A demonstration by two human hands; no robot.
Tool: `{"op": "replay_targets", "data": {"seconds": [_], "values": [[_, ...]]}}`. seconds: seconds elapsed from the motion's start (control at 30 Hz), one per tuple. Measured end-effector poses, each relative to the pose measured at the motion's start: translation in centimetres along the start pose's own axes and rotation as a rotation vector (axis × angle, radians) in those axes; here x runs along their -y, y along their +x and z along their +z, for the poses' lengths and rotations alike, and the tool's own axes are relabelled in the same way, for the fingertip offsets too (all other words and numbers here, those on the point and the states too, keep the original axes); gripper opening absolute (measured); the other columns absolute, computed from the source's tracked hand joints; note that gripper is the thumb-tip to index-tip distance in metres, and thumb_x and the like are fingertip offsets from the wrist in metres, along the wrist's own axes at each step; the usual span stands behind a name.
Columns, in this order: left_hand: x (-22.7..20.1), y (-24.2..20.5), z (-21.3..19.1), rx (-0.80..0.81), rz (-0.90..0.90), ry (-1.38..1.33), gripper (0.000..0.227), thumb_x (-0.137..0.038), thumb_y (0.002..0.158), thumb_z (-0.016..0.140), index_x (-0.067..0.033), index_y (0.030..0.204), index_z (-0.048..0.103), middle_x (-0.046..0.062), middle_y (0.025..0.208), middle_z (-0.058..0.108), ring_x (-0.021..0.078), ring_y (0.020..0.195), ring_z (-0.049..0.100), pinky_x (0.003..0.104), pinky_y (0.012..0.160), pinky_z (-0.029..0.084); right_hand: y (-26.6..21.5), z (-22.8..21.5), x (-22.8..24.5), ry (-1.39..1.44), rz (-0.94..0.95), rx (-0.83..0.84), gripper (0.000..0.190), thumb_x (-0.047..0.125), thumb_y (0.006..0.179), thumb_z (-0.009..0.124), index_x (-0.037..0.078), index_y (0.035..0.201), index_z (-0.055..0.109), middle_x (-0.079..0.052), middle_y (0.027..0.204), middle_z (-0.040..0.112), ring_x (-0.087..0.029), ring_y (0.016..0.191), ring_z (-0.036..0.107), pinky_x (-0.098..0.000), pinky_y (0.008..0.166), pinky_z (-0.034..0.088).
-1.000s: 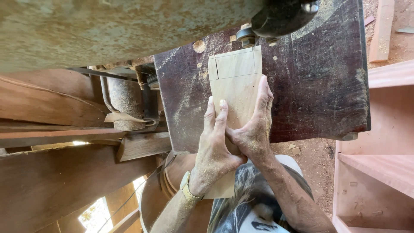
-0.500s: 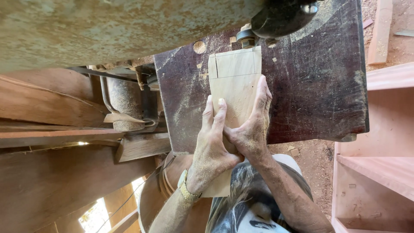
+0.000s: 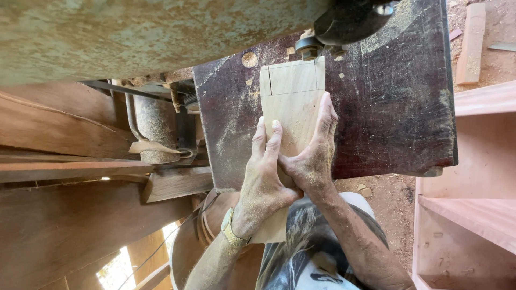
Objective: The person uses a bandsaw to cut a piece of light-colored wood along marked lines. They guide the wood through the blade with both hands, repositioning it to make multiple cuts and separate smaller pieces from the main block.
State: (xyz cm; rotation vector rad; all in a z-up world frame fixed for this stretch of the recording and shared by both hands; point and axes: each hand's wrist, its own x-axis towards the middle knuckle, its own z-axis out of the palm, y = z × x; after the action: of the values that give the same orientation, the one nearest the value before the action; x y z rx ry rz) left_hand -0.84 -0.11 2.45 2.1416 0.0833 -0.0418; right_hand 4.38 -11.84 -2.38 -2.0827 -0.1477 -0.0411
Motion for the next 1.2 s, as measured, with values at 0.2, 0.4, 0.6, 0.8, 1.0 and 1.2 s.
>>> {"op": "replay_targets", "data": {"seconds": [0.2,0.4,0.6,0.8,1.0,1.2], "values": [[0.0,0.3,0.0,0.002,0.001,0.031,0.128,-0.016,0.048,0.095,0.0099,0.154,0.028,0.042,0.159,0.018,0.0559,0.146,0.033,0.048,0.118,0.039,0.1,0.1,-0.6,-0.035,-0.074,-0.006,0.134,0.043,0.073,0.097,-0.005,0.162,0.010,-0.030,0.157,0.030,-0.043,0.149,0.034,-0.0537,0.126,0.032],[-0.1,0.3,0.0,0.004,0.009,0.024,0.129,-0.014,0.047,0.094,0.0114,0.154,0.027,0.042,0.159,0.018,0.0556,0.146,0.034,0.047,0.118,0.040,0.2,0.0,-0.6,-0.024,-0.080,-0.009,0.134,0.043,0.073,0.097,-0.005,0.162,0.010,-0.030,0.157,0.031,-0.042,0.150,0.034,-0.0528,0.126,0.032],[-0.2,0.5,0.2,-0.002,0.006,0.037,0.127,-0.012,0.047,0.093,0.0119,0.154,0.027,0.042,0.159,0.019,0.0553,0.146,0.035,0.046,0.117,0.041,0.4,0.1,-0.5,-0.044,-0.071,-0.017,0.131,0.042,0.075,0.097,-0.005,0.163,0.011,-0.030,0.159,0.031,-0.042,0.150,0.034,-0.0522,0.127,0.032],[-0.3,0.6,0.5,-0.014,0.000,0.054,0.126,-0.011,0.047,0.092,0.0122,0.153,0.027,0.043,0.158,0.019,0.0560,0.145,0.035,0.047,0.117,0.041,0.8,-0.1,-0.4,-0.033,-0.070,-0.010,0.132,0.041,0.073,0.097,-0.006,0.162,0.011,-0.030,0.158,0.031,-0.042,0.150,0.034,-0.0521,0.127,0.031],[-0.5,0.8,0.7,-0.031,-0.022,0.031,0.123,-0.010,0.049,0.088,0.0118,0.154,0.028,0.044,0.159,0.018,0.0564,0.143,0.038,0.046,0.114,0.043,1.1,-0.4,-0.3,-0.011,-0.077,0.005,0.133,0.041,0.072,0.098,-0.006,0.162,0.011,-0.030,0.158,0.031,-0.042,0.150,0.034,-0.0520,0.127,0.031],[-1.4,0.2,-0.8,0.039,-0.064,0.042,0.123,-0.014,0.055,0.087,0.0081,0.157,0.023,0.043,0.162,0.015,0.0528,0.135,0.048,0.044,0.110,0.050,1.0,0.0,-2.0,0.007,-0.086,0.005,0.136,0.043,0.071,0.099,-0.005,0.163,0.011,-0.029,0.159,0.032,-0.040,0.151,0.034,-0.0521,0.129,0.031]]}}
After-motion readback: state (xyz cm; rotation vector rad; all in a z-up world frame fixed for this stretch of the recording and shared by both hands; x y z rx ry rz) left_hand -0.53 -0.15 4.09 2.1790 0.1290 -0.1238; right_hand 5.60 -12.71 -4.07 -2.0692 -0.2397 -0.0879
